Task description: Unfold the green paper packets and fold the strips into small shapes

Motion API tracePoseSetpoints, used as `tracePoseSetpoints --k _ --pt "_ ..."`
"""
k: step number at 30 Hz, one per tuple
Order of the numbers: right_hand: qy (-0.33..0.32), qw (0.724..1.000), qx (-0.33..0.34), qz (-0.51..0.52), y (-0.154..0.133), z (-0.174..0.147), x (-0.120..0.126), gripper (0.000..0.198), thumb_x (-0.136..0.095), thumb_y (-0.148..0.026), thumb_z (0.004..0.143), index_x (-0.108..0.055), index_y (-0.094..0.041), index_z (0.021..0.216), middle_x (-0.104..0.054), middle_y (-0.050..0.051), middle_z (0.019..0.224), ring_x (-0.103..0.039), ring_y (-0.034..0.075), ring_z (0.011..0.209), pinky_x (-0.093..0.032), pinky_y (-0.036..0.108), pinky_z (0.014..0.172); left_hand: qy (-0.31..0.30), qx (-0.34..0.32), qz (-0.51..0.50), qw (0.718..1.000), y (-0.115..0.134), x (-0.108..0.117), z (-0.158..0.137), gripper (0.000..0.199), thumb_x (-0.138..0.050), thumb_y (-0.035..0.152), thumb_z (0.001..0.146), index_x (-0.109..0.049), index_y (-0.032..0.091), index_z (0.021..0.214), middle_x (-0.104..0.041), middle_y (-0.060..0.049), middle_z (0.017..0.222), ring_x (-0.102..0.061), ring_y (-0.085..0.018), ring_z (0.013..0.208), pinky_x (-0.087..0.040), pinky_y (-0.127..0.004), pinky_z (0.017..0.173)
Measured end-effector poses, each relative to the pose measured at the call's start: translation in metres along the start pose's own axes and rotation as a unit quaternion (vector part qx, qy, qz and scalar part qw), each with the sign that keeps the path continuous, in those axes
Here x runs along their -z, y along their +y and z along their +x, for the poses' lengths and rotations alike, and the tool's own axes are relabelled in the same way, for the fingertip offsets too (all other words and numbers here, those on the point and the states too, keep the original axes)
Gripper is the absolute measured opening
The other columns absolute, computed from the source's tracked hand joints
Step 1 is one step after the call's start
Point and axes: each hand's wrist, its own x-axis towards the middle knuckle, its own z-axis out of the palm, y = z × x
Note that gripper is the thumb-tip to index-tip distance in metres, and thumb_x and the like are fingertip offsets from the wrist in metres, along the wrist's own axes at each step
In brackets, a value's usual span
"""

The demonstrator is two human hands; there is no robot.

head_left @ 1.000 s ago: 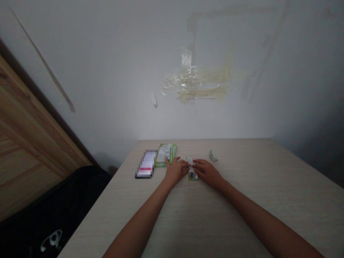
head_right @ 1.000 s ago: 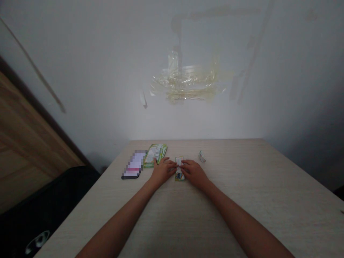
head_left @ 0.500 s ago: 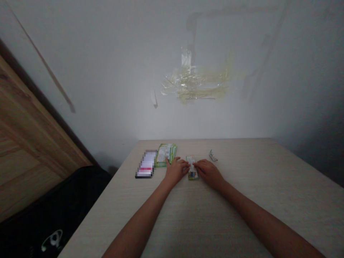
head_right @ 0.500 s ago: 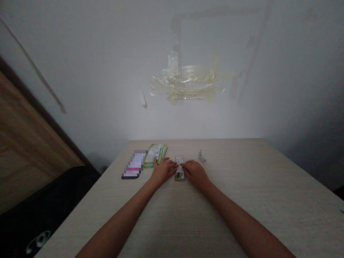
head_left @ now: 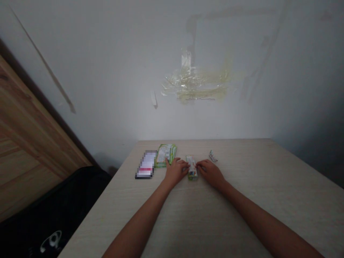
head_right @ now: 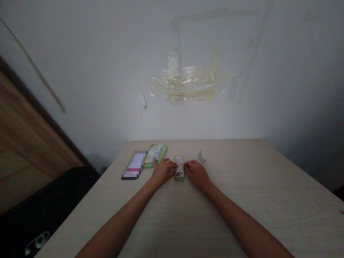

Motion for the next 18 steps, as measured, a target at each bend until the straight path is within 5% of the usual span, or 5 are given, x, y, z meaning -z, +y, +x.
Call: tracePoseSetpoints --k 18 --pt "-0.062 0.997 0.011 -0.051 -0.007 0.002 0.005 0.017 -0.050 -0.020 0.093 -0.065 -0.018 0.099 -0.066 0.008 0.096 -0.060 0.018 0.092 -0.044 0.029 0.085 -0.079 0.033 0.022 0.996 0.007 0.016 0.019 0.023 -0.052 0.043 0.090 -0.074 0.036 0.094 -0.070 0.001 0.116 -0.052 -0.028 0.122 -0.001 -0.079 0.105"
